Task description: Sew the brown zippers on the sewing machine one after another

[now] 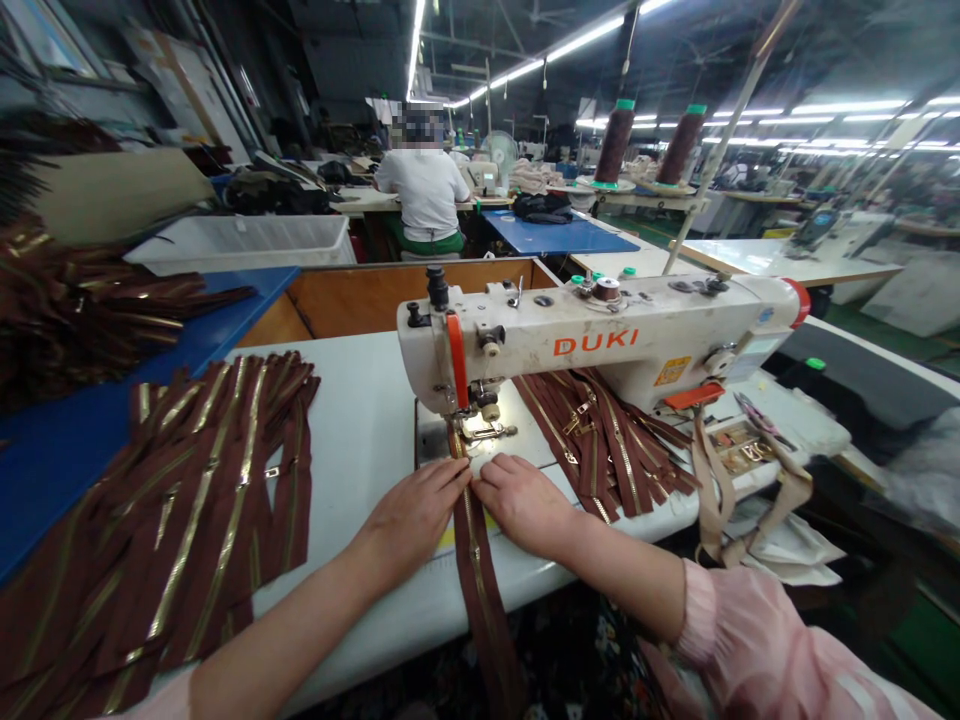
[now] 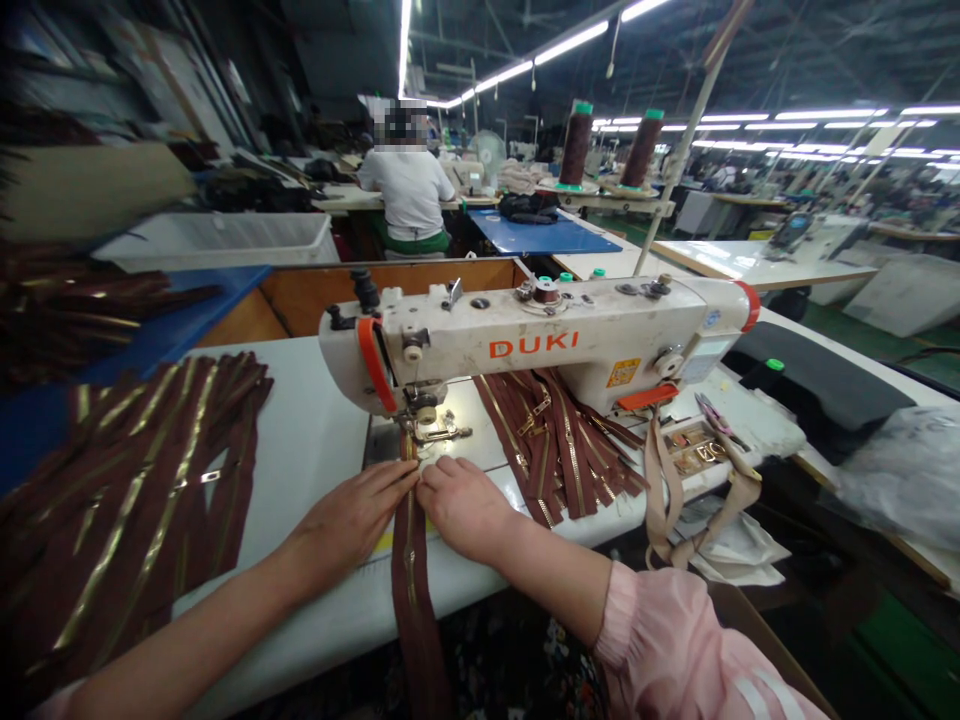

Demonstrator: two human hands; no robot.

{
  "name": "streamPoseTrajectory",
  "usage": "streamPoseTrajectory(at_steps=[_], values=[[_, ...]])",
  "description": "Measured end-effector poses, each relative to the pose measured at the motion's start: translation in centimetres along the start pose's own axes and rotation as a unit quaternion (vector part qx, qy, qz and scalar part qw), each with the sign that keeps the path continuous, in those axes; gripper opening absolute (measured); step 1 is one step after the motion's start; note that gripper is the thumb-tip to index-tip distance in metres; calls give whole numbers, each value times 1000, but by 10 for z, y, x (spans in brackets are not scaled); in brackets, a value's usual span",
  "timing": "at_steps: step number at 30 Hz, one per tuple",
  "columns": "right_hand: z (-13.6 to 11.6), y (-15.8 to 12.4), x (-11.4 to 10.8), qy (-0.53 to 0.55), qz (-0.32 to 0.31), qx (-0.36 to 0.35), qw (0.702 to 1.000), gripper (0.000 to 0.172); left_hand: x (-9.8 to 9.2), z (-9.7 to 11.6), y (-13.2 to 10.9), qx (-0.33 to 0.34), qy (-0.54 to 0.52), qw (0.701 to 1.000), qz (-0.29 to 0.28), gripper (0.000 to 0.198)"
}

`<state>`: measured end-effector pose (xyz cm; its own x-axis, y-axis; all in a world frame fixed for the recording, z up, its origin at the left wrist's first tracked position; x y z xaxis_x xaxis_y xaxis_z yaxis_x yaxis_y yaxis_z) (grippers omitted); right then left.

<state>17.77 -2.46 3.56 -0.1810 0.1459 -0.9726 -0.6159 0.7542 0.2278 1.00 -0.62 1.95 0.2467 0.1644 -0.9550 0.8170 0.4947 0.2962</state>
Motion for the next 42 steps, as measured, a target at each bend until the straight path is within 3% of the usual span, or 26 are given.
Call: streamPoseTrajectory(at_steps=[7, 13, 21, 29, 33, 37, 42], values=[[12, 22, 8, 8, 11, 18, 1000, 14, 1, -9, 10, -33, 11, 999, 15, 34], [18, 34, 13, 23, 38, 47, 998, 14, 2, -4, 8, -46, 58, 996, 48, 37], [19, 31, 15, 53, 70, 84, 993, 16, -1, -1, 8, -29, 57, 995, 70, 38], [19, 27, 11, 51, 70, 109, 990, 14, -1, -1, 8, -46, 24, 997, 62, 40], [20, 27, 11, 61, 68, 119, 989, 15, -6, 2, 11, -84, 3, 994, 70, 37], [19, 20, 9, 86, 78, 113, 987, 17, -15, 18, -6, -114, 4, 992, 51, 41], [3, 12, 9, 143, 106, 52, 983, 26, -21, 64, -57, -108, 36, 993, 34, 61]])
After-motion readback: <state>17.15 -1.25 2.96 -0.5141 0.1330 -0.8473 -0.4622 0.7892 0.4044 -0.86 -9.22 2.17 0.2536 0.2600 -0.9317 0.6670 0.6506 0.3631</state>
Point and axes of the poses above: each hand's wrist, its own y-axis towards the middle knuckle, its own x-axis out of the palm, z = x × y, the point moved 2 cm from there along y, towards the middle knuckle, and after that the axes turned 7 degrees about x, right-handed, at the moved point
